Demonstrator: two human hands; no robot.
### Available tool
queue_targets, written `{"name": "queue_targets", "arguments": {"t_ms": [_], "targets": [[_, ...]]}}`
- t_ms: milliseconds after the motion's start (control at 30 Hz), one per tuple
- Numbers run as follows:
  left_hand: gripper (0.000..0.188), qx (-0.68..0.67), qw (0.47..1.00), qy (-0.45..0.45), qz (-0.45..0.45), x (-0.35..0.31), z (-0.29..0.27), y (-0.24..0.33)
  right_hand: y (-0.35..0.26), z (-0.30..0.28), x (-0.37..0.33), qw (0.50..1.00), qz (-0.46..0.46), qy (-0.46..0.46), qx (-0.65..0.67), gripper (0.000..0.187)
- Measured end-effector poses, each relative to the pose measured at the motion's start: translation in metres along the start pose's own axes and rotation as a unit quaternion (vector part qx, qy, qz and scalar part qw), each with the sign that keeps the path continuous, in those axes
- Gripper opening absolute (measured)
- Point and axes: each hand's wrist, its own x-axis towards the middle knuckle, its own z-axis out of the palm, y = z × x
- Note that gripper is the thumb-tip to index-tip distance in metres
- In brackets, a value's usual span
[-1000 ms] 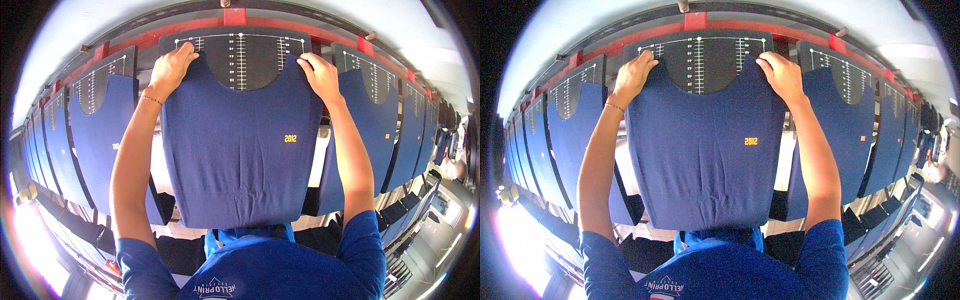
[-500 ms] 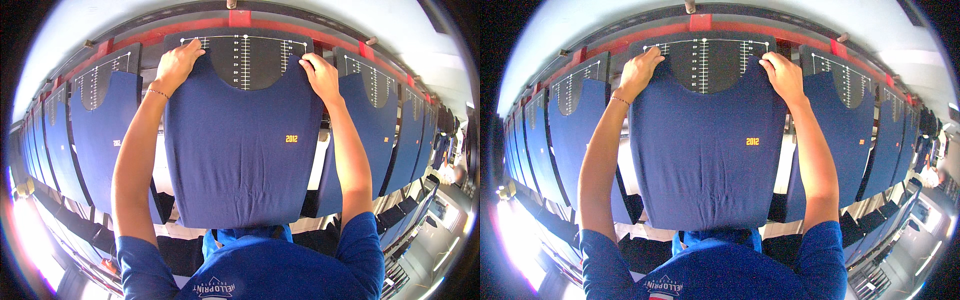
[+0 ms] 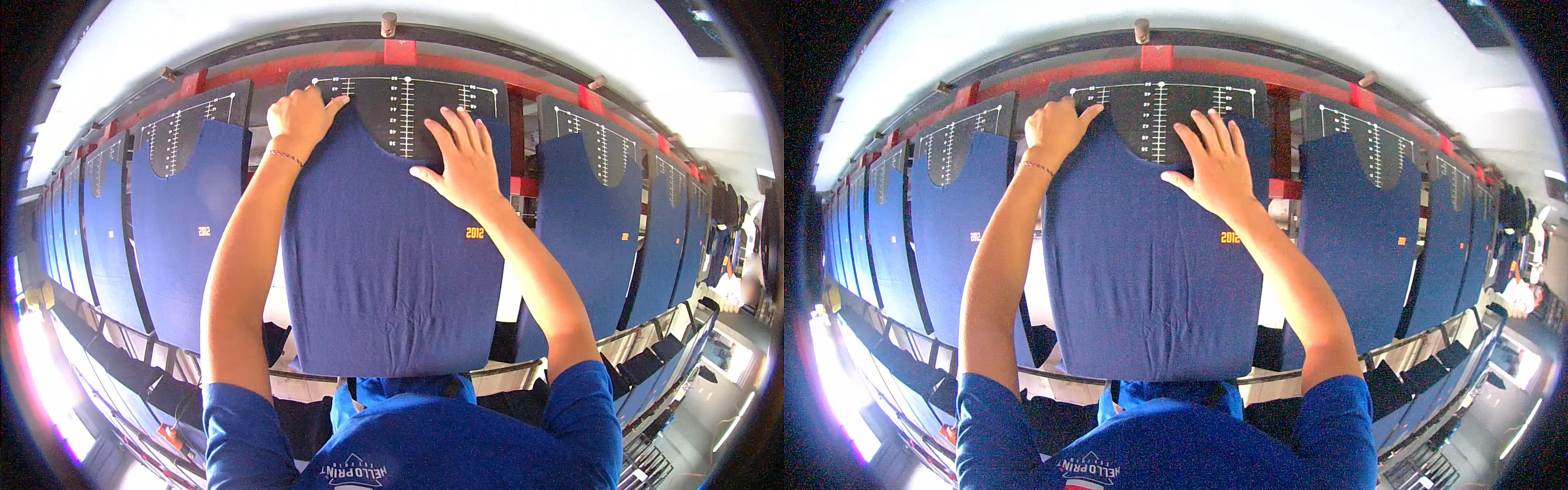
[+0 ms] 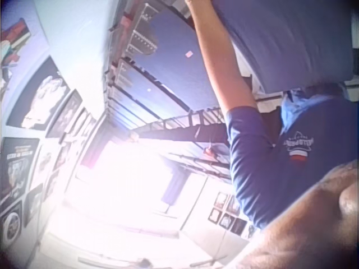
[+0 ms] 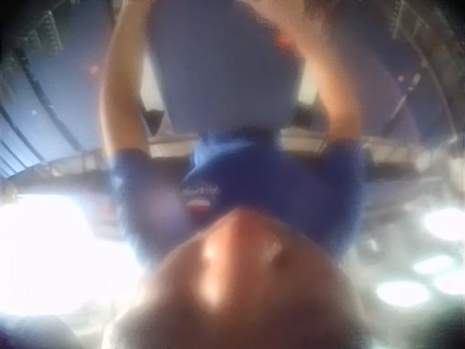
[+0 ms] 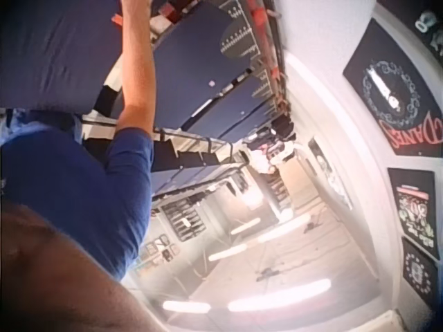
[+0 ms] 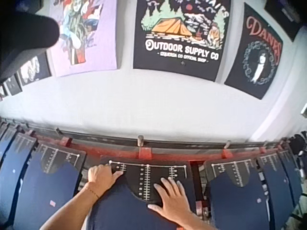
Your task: The person uses a heat gun to dry the printed design on a t-shirt and then positions a new t-shirt onto a printing pallet, smoothing the fabric by hand.
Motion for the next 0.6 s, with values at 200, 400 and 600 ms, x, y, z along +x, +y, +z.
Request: {"name": "queue_targets", "arguments": {"t_ms": [200, 400, 600], "targets": [[0.056, 0.046, 0.993, 0.067, -0.081, -0.020, -0.013, -0.065, 0.089, -0.019, -0.017, 0.959, 0.211, 0.187, -0.017, 0.064], [0.032, -0.403, 0.913, 0.046, -0.035, -0.185, 0.060, -0.105, 0.021, -0.030, -0.194, 0.655, 0.509, 0.046, 0.556, 0.067], [0.074, -0.764, 0.546, -0.230, -0.255, -0.338, 0.116, -0.130, -0.049, -0.023, -0.346, 0.411, 0.639, -0.080, 0.645, 0.073]]}}
